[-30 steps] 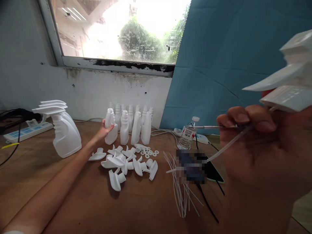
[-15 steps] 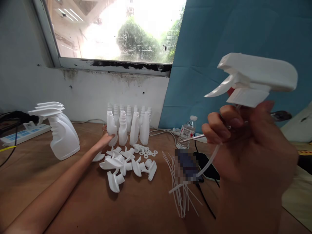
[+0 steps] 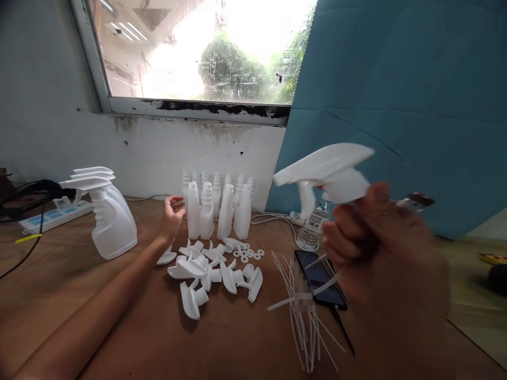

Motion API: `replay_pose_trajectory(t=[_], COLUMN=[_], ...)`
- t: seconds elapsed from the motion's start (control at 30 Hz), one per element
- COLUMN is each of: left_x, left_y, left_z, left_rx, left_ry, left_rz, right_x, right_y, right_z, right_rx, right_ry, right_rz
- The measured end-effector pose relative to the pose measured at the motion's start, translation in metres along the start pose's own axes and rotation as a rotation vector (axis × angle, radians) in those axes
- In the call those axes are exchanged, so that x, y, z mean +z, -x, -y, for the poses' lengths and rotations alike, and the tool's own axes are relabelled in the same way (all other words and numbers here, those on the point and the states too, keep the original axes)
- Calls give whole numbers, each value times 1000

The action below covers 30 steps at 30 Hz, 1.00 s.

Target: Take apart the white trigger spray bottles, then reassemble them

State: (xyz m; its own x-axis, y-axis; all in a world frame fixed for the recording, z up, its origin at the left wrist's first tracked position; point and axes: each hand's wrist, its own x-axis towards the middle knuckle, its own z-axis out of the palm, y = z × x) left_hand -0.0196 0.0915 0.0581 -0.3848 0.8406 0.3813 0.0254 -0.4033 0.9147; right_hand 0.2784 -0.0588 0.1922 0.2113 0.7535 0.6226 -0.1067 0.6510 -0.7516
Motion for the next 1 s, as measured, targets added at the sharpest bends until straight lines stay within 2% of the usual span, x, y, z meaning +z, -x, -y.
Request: replay_pose_trajectory(t=[0.07,0.17,0.23,0.3,0.37,0.43,0.53,0.67,0.83,0.9,1.0], left_x=[1,4,5,4,2,0,-2,-2,-2,-2,0], left_y=[13,48,72,91,101,104,104,109,115,117,120], left_z=[-39,-97,-125,-140,-146,-148,-150,-155,-158,-159,-158], left_rx=[45,-4,-51,-64,-33,22,66,55,25,13,-4], left_ry=[63,289,300,225,111,9,-66,-43,32,45,47], left_rz=[67,439,646,756,748,679,628,639,706,718,725], right_x=[15,37,48,54,57,58,59,62,65,65,65], right_y=[8,20,26,30,30,30,31,38,46,47,50], right_z=[-7,-23,-33,-40,-42,-40,-34,-26,-15,-11,-9], right_rx=[125,249,328,416,479,470,363,168,-117,-148,-96], right_ry=[-108,-165,-130,-25,90,179,352,537,580,553,502], right_rz=[81,264,371,493,612,654,592,555,563,562,584])
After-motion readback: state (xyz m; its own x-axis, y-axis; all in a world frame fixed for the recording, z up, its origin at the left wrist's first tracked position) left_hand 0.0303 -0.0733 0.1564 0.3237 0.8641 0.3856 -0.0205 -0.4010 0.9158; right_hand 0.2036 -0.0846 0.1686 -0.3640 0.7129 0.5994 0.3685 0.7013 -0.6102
